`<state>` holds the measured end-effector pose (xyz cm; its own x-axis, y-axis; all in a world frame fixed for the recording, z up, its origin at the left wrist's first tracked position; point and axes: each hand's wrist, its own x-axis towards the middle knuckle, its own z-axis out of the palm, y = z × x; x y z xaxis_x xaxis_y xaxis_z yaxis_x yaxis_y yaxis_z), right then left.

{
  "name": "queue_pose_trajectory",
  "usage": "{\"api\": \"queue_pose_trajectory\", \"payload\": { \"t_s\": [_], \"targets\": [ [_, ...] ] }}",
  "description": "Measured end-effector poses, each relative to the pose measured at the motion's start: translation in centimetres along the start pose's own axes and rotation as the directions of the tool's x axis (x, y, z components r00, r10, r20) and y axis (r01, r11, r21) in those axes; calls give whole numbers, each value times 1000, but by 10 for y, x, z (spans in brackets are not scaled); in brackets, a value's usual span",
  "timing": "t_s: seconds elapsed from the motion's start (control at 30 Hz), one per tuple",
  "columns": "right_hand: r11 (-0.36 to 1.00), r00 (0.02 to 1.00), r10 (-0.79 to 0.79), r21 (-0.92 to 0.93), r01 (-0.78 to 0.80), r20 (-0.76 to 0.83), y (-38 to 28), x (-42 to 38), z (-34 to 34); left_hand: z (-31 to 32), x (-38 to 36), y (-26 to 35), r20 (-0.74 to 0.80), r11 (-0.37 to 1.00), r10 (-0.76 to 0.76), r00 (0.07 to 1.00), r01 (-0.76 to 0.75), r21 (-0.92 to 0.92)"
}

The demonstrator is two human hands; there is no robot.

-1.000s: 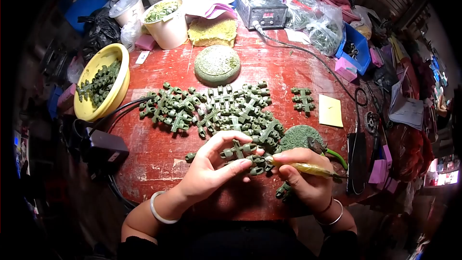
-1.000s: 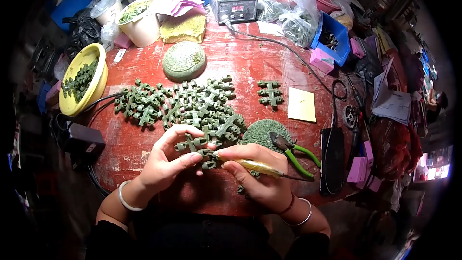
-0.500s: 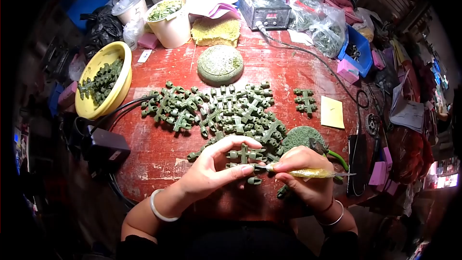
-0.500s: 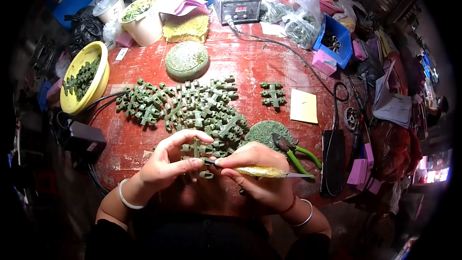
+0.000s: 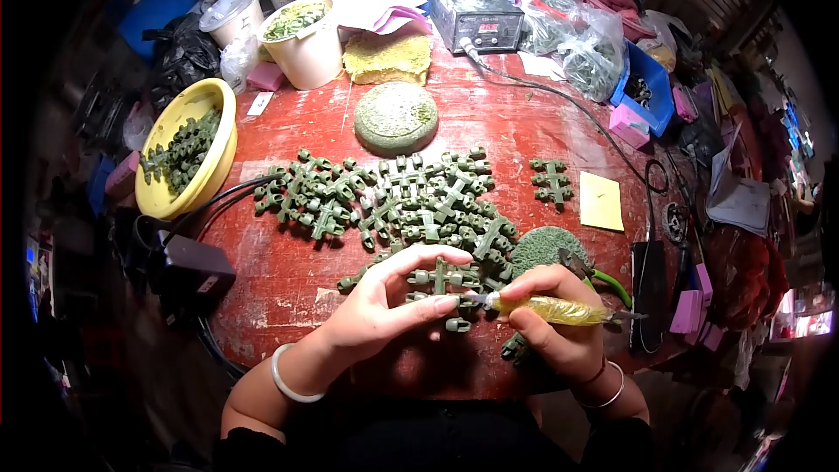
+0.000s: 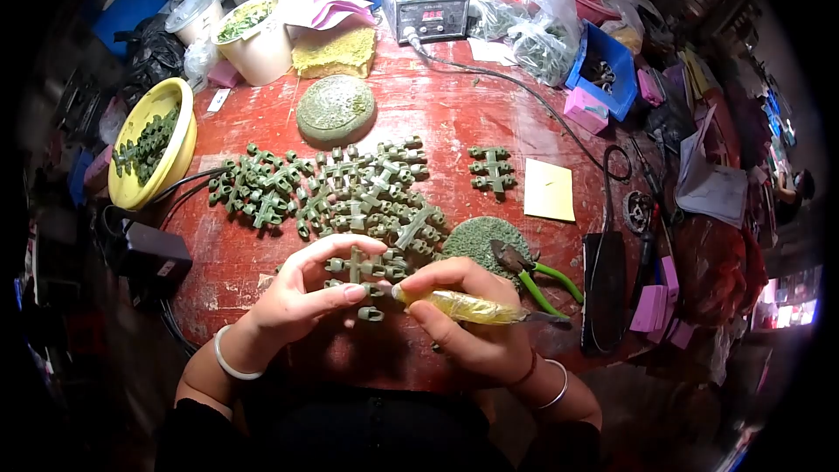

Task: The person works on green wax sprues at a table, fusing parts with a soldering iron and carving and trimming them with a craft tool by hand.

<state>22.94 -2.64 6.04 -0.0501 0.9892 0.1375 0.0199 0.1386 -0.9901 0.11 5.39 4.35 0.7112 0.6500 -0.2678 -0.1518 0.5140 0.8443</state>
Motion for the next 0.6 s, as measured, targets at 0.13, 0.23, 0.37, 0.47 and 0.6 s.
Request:
{"api": "queue_pose_trajectory", "payload": {
  "t_s": [0.13, 0.23, 0.37, 0.47, 0.6],
  "targets": [
    [996, 996, 86, 15, -86, 33, 0, -1, 1, 2, -1, 5, 18, 1000, -27, 999, 27, 11],
    [989, 991, 127, 71, -129, 27, -1, -1, 3, -4, 3, -6, 52, 978, 126, 991, -133, 159],
    [993, 995, 70, 93, -76, 69, 4, 0, 2, -7, 0, 2, 99, 966, 60, 993, -83, 244],
    [995, 996, 46, 91, -52, 72, 5, 0, 2, -7, -1, 2, 90, 974, 35, 995, -54, 221],
    [999, 992, -36, -6, 37, 118, 9, 1, 0, -9, 1, -1, 151, 912, 143, 978, -189, 364]
  ]
}}
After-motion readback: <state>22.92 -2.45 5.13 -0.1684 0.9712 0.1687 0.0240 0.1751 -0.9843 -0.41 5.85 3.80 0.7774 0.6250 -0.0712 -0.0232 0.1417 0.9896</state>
